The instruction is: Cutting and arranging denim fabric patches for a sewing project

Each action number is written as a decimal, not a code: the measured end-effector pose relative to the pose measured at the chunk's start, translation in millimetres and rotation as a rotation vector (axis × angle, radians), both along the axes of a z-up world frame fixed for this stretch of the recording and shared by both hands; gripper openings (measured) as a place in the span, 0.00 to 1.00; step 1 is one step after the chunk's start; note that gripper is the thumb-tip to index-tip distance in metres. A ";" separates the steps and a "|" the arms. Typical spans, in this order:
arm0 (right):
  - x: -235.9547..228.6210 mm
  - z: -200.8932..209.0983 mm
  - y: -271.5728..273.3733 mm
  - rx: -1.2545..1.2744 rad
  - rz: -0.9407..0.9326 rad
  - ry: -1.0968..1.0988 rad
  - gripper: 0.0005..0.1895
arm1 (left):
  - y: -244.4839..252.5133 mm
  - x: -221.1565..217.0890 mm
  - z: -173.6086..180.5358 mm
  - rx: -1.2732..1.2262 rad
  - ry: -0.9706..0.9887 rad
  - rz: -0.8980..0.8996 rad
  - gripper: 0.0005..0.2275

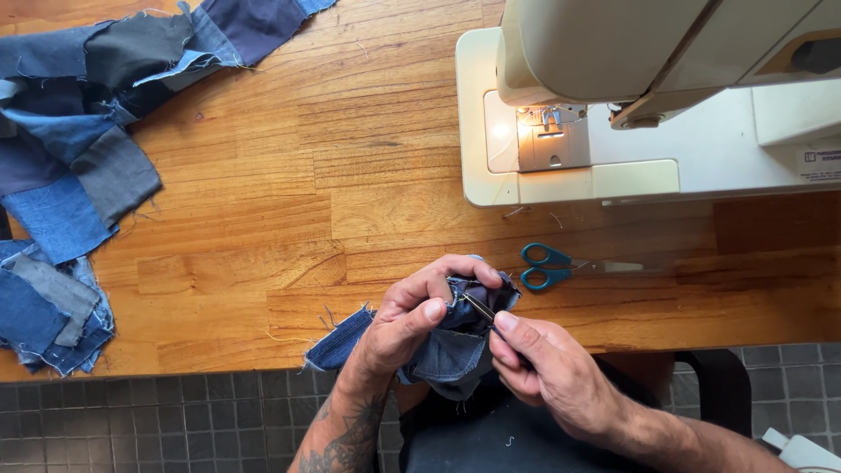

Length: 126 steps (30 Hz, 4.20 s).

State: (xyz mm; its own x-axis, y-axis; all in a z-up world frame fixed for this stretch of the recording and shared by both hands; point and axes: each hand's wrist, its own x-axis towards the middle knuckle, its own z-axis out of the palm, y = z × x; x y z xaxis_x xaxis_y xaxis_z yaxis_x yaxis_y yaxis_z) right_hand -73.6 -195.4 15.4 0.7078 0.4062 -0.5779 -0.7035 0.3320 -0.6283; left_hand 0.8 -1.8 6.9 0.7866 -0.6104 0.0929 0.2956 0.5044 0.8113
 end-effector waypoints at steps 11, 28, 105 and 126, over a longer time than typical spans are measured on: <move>0.7 -0.2 4.8 -0.042 -0.043 -0.027 0.25 | 2.3 3.4 2.8 0.083 -0.087 -0.017 0.14; 24.1 24.2 -3.9 -0.931 -0.075 -0.590 0.29 | 2.6 3.0 13.1 0.013 -0.209 -0.019 0.14; -1.2 10.2 5.6 0.075 -0.127 -0.059 0.23 | -2.2 20.9 9.7 0.117 -0.258 -0.019 0.19; 2.6 -46.2 14.8 -1.472 0.025 -0.960 0.03 | 88.8 -119.1 -69.0 1.692 -1.015 1.212 0.27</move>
